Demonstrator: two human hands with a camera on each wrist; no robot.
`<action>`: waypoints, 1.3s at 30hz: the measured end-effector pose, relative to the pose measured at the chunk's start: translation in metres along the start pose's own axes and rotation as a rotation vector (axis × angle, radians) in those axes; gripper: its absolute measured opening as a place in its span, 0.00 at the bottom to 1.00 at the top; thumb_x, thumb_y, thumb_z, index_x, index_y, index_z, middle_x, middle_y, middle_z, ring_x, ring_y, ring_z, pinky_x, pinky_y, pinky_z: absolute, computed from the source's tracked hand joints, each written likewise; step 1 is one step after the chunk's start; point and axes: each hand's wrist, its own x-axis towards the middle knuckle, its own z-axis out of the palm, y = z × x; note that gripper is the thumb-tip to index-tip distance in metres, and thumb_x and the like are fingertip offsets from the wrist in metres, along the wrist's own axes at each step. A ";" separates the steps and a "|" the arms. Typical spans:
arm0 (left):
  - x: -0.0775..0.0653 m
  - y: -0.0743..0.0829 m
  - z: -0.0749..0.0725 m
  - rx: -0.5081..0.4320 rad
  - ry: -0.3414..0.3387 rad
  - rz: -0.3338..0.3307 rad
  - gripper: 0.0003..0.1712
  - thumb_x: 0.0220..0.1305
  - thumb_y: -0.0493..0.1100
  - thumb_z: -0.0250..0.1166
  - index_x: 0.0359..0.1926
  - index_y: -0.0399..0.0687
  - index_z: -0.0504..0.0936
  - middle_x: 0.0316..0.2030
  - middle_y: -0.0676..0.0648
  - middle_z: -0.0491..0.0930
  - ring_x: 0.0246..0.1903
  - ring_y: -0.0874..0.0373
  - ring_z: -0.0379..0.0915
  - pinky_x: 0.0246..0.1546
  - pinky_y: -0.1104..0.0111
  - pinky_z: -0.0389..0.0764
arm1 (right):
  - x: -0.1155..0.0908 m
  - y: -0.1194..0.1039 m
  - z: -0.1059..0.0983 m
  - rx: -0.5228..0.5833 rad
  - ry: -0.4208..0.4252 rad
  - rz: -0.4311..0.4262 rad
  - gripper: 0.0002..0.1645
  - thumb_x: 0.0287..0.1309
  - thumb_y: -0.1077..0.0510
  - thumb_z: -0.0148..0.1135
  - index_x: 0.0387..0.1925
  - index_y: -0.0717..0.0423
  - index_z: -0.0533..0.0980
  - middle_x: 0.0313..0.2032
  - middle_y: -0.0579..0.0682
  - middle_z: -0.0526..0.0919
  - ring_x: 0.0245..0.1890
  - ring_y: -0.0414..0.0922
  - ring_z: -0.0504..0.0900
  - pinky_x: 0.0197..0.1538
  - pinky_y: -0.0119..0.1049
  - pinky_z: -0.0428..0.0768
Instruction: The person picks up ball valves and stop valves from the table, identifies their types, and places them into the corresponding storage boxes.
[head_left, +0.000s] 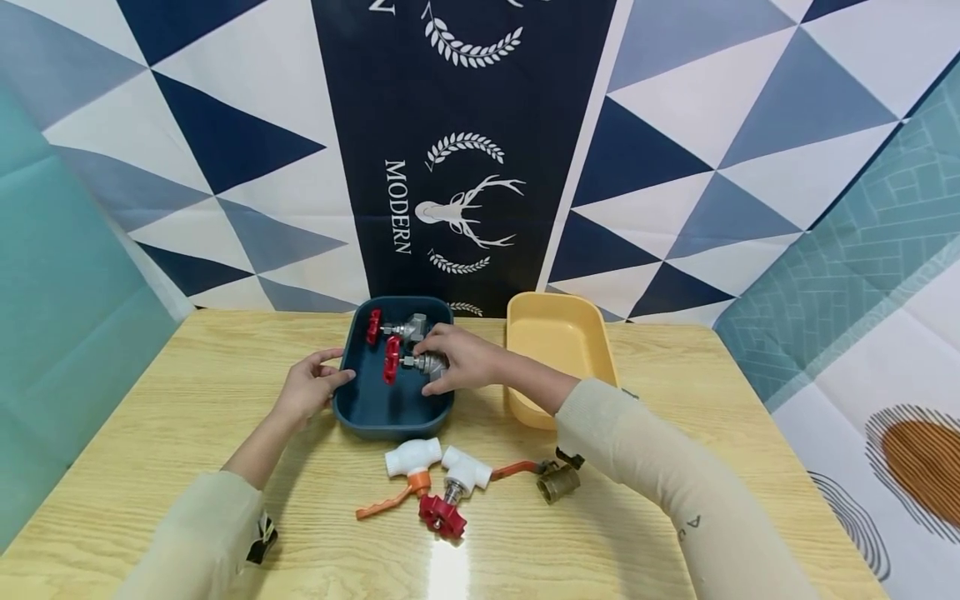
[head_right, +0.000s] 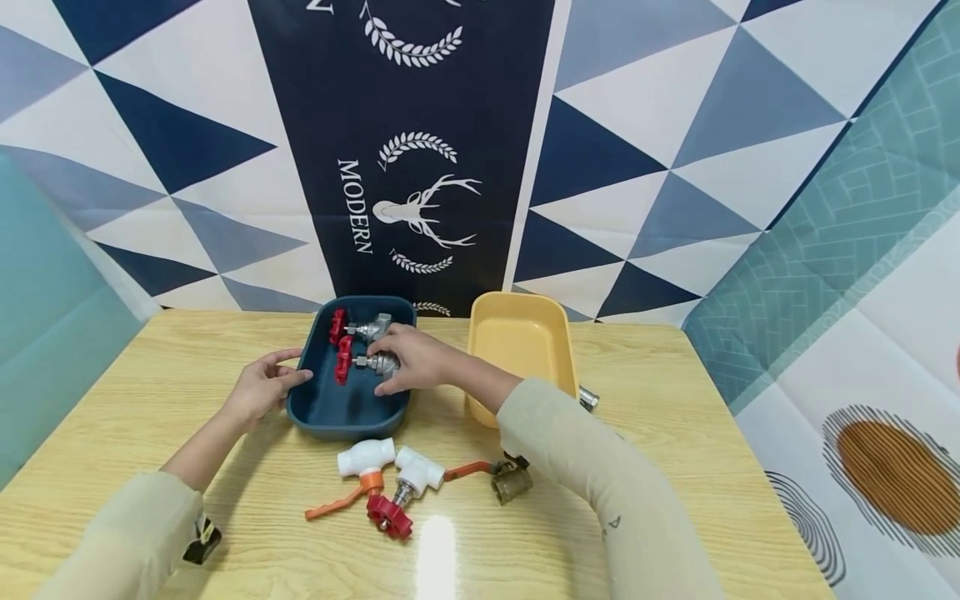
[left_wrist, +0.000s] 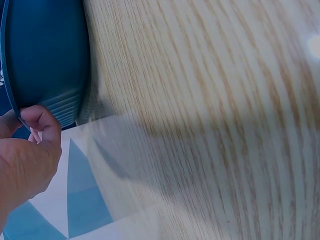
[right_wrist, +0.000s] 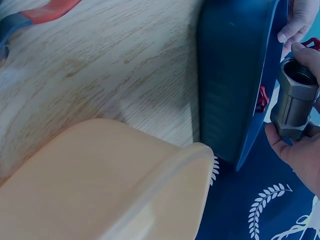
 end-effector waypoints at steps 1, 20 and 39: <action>0.000 0.000 0.000 0.000 0.001 0.001 0.30 0.64 0.40 0.60 0.66 0.41 0.63 0.32 0.51 0.71 0.20 0.65 0.65 0.22 0.73 0.74 | 0.001 0.000 0.000 -0.002 0.001 -0.004 0.33 0.49 0.47 0.70 0.56 0.55 0.74 0.51 0.53 0.73 0.45 0.44 0.70 0.47 0.33 0.74; 0.002 -0.002 -0.001 -0.017 0.004 -0.004 0.30 0.64 0.40 0.60 0.66 0.42 0.63 0.33 0.50 0.71 0.21 0.65 0.67 0.21 0.75 0.75 | 0.012 0.004 0.009 0.016 -0.009 0.034 0.33 0.49 0.47 0.70 0.55 0.55 0.74 0.51 0.53 0.72 0.43 0.43 0.70 0.44 0.31 0.73; 0.003 -0.003 -0.003 -0.019 -0.002 -0.004 0.30 0.64 0.40 0.60 0.66 0.43 0.64 0.31 0.51 0.70 0.20 0.65 0.65 0.21 0.74 0.74 | 0.026 0.007 0.013 0.016 -0.013 0.029 0.32 0.49 0.48 0.70 0.55 0.55 0.74 0.53 0.53 0.73 0.48 0.44 0.70 0.52 0.35 0.74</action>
